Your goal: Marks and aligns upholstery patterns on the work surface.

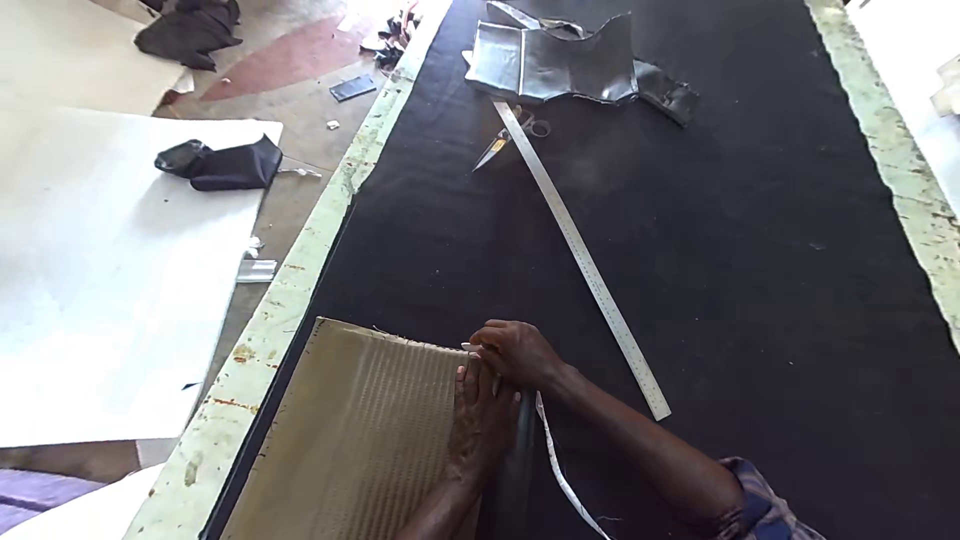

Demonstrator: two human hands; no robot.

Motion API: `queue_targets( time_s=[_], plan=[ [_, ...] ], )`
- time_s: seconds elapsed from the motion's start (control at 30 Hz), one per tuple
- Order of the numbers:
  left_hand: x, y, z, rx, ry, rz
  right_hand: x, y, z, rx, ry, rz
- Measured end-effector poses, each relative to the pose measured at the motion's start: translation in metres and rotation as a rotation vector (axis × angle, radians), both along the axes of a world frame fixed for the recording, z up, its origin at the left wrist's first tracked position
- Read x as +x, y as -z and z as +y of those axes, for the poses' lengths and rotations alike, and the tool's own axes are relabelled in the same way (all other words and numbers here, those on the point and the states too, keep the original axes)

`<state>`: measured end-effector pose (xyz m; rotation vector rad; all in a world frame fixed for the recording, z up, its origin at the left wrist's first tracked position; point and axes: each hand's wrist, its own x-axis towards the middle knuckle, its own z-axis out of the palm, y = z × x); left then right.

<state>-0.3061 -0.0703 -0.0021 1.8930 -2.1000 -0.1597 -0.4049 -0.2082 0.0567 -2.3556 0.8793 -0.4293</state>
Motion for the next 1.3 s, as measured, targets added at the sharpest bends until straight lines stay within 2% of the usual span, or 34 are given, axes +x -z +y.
queue_targets(
  time_s=[0.23, 0.5, 0.7, 0.83, 1.07, 1.3],
  plan=[
    [-0.001, -0.002, 0.000, 0.048, 0.011, -0.028, 0.012, -0.008, -0.011, -0.015, -0.145, 0.134],
    [-0.001, -0.003, 0.000, 0.050, 0.010, -0.046, 0.011, -0.035, -0.019, -0.034, -0.304, 0.363],
    [-0.001, 0.000, 0.000, -0.017, 0.000, -0.039, -0.013, -0.040, -0.022, -0.011, -0.317, 0.440],
    [0.000, 0.004, 0.000, -0.040, 0.003, -0.031, -0.031, -0.048, -0.018, -0.016, -0.255, 0.564],
    [-0.007, -0.007, 0.000, 0.003, 0.037, -0.064, -0.052, -0.031, -0.015, 0.025, -0.105, 0.234],
    [-0.011, -0.018, -0.005, 0.122, 0.043, -0.130, -0.042, -0.016, -0.017, 0.023, -0.174, 0.219]
  ],
)
